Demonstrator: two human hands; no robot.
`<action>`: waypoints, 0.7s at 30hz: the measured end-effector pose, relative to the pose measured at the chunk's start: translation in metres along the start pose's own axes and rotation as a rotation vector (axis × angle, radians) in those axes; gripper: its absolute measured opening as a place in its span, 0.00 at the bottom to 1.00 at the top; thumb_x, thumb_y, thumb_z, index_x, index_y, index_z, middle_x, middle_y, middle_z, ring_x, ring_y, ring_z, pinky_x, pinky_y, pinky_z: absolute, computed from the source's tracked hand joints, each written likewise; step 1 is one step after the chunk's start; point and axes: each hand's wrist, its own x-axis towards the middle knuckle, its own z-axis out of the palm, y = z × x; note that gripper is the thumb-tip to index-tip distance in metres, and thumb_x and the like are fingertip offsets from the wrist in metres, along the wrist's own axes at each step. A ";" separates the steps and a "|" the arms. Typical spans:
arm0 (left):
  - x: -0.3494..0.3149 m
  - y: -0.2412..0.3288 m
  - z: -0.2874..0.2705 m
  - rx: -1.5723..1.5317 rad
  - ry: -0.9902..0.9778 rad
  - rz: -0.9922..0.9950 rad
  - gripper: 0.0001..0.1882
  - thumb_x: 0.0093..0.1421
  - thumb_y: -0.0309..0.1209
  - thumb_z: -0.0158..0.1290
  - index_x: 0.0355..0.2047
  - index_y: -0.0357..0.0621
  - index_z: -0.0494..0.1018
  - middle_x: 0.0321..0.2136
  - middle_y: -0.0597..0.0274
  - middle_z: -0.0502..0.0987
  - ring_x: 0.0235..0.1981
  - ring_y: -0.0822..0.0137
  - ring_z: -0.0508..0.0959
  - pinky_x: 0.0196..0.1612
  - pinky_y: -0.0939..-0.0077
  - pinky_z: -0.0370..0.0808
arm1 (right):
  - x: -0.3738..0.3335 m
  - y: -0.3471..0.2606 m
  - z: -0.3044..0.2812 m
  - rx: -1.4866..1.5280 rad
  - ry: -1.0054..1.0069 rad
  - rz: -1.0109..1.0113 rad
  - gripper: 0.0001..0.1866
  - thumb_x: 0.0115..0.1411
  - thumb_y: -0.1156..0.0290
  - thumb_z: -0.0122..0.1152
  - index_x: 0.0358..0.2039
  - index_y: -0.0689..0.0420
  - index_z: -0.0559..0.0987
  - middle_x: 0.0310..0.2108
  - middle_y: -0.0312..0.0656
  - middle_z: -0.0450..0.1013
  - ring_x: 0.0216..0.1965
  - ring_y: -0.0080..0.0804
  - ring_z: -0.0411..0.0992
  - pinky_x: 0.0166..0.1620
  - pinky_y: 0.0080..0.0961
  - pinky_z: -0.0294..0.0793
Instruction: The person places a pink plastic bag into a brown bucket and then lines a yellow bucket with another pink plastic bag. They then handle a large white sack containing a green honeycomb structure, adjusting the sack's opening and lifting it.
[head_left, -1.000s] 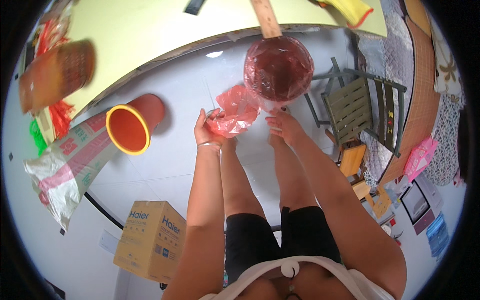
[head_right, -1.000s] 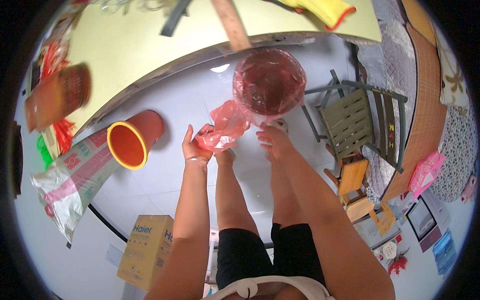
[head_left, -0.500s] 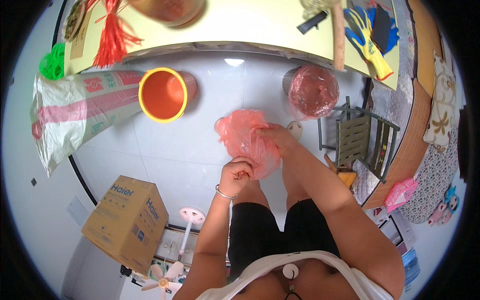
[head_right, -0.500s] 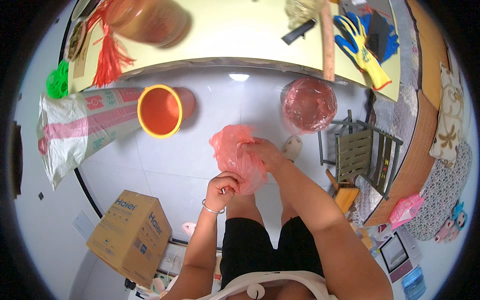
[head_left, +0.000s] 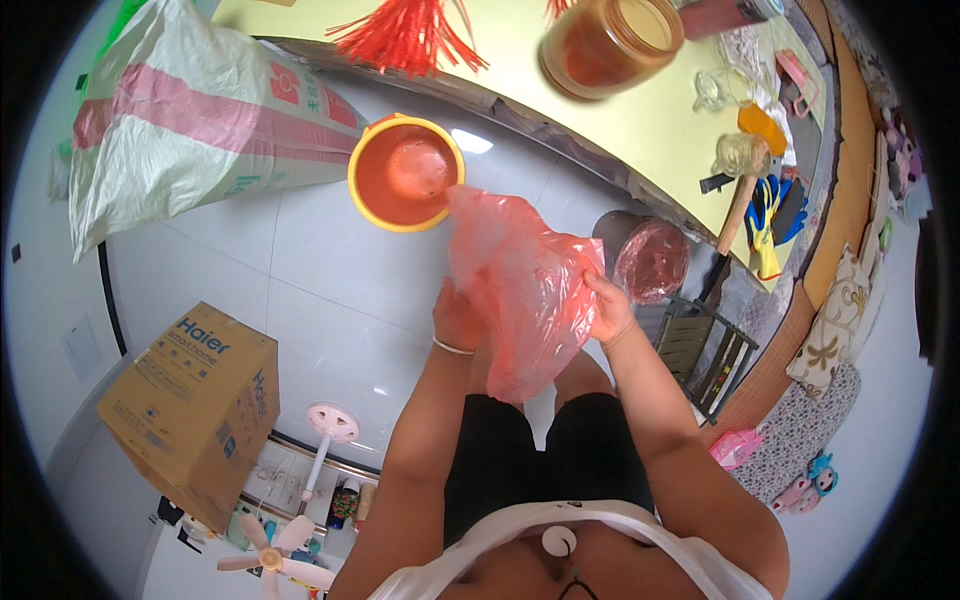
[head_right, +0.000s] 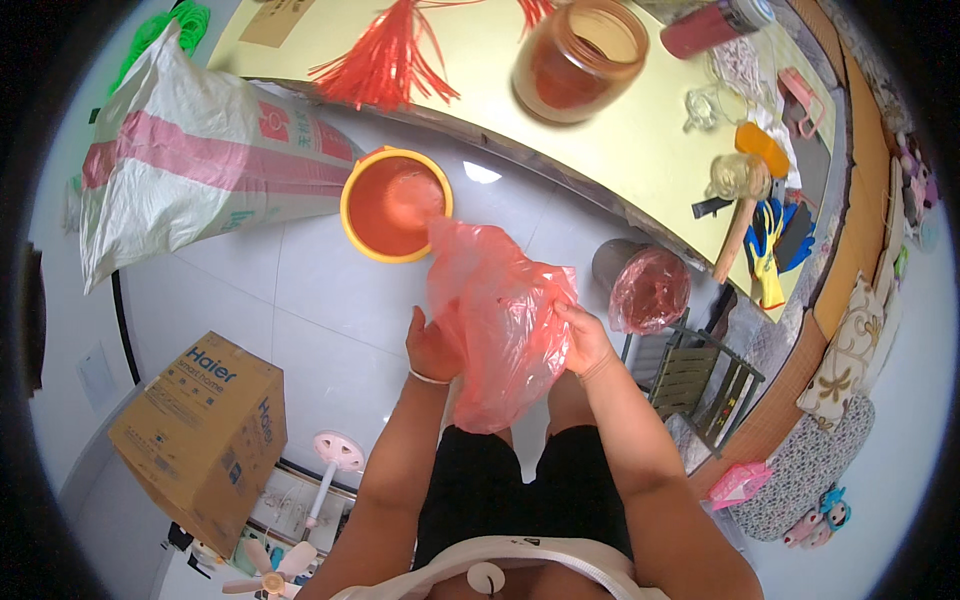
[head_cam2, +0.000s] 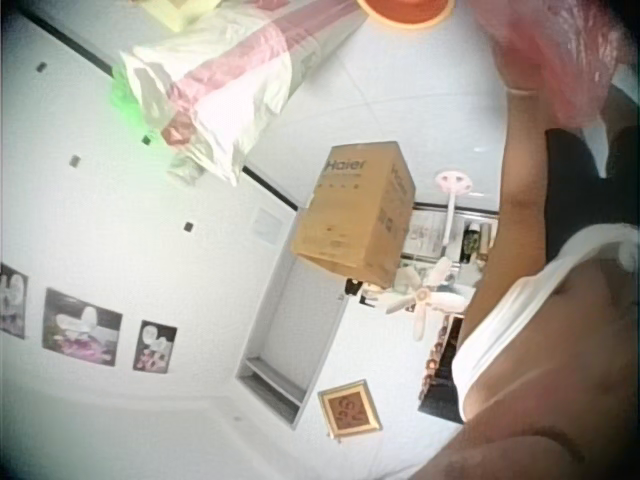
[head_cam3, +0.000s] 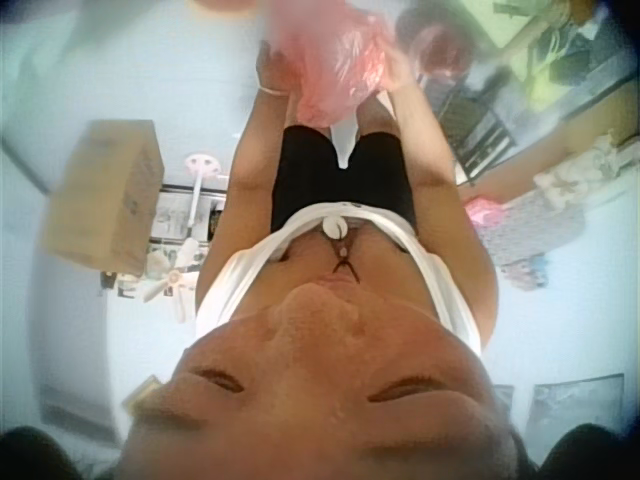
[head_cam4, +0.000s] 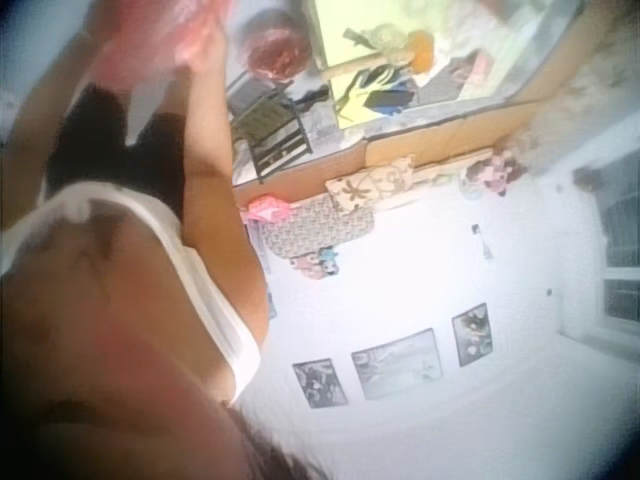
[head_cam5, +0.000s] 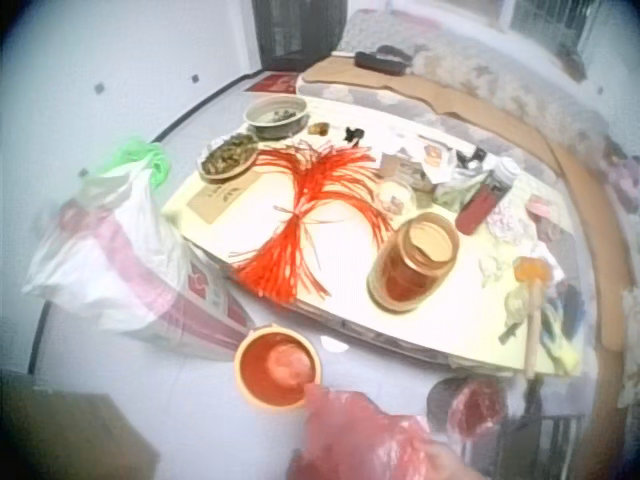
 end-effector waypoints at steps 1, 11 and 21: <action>0.003 0.009 0.001 0.114 0.039 0.057 0.30 0.62 0.42 0.48 0.60 0.38 0.59 0.56 0.57 0.67 0.60 0.58 0.62 0.63 0.59 0.59 | 0.003 0.000 0.002 -0.061 0.052 0.000 0.23 0.61 0.70 0.55 0.57 0.60 0.67 0.51 0.47 0.71 0.52 0.40 0.70 0.57 0.40 0.68; -0.025 0.101 -0.001 0.428 0.558 0.312 0.13 0.59 0.22 0.51 0.45 0.35 0.72 0.42 0.56 0.76 0.42 0.64 0.76 0.49 0.68 0.74 | 0.053 -0.031 0.015 -0.179 0.216 -0.236 0.18 0.60 0.74 0.58 0.51 0.61 0.71 0.46 0.44 0.74 0.47 0.35 0.74 0.51 0.34 0.75; -0.051 0.098 0.005 0.616 0.720 0.540 0.03 0.60 0.23 0.52 0.33 0.36 0.74 0.32 0.55 0.79 0.32 0.65 0.79 0.40 0.69 0.78 | 0.084 -0.070 -0.075 -0.195 0.363 -0.106 0.21 0.52 0.84 0.59 0.49 0.62 0.73 0.41 0.42 0.75 0.43 0.32 0.74 0.48 0.28 0.73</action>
